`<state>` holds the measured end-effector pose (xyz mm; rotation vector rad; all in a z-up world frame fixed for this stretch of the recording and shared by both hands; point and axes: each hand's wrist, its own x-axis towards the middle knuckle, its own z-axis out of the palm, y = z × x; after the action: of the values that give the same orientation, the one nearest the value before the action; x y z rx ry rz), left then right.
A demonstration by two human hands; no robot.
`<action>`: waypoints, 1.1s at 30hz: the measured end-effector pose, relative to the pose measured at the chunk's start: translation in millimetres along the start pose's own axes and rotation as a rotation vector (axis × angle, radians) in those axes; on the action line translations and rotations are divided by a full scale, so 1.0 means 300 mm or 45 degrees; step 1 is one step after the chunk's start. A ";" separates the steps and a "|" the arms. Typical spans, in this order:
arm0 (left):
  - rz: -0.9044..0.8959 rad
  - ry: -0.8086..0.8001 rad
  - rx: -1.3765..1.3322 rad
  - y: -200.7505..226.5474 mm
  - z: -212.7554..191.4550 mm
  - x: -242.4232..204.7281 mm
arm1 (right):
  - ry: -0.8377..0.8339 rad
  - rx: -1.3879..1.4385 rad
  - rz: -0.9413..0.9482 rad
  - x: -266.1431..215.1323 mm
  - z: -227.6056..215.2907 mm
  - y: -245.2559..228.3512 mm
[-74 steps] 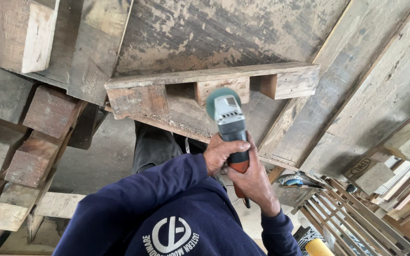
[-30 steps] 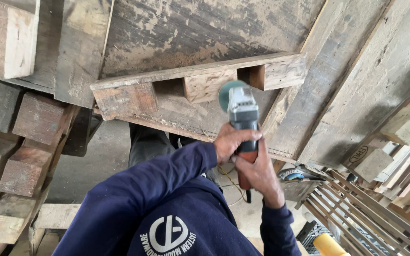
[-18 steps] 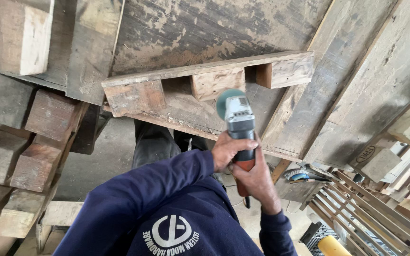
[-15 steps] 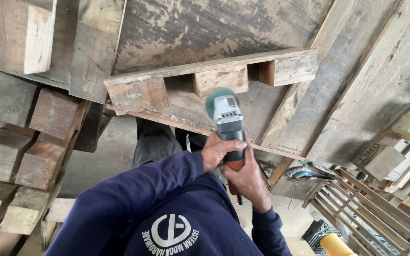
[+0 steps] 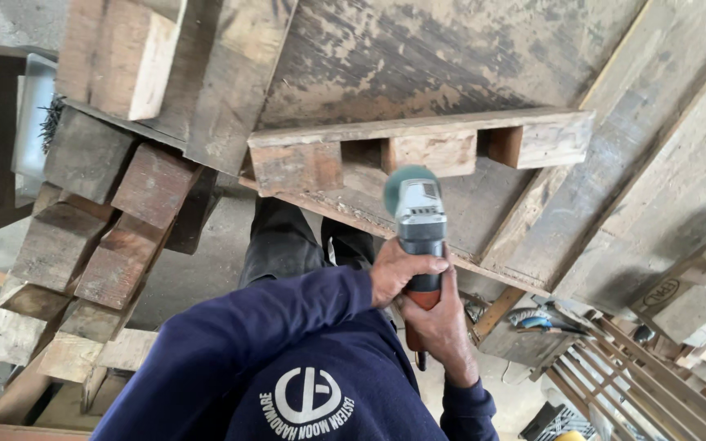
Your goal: The person uses an angle grinder to smooth the surface of a wooden pallet. They move the tool back and forth across the wood, generating sparks, and briefly pause to reposition the pallet with their hand before resuming the grinding process.
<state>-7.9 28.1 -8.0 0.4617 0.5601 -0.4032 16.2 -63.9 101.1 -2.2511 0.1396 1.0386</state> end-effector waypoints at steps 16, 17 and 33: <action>0.334 0.282 -0.335 0.381 -0.226 -0.275 | -0.514 -0.266 -0.555 0.150 0.197 -0.355; 0.303 0.286 -0.346 0.371 -0.220 -0.275 | -0.514 -0.257 -0.529 0.147 0.190 -0.351; 0.189 0.173 -0.331 0.254 -0.140 -0.123 | -0.360 -0.336 -0.069 0.162 0.079 -0.263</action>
<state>-17.1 121.2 5.3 0.2793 0.6951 -0.1542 61.3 20.1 95.5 -2.2912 -0.1885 1.4006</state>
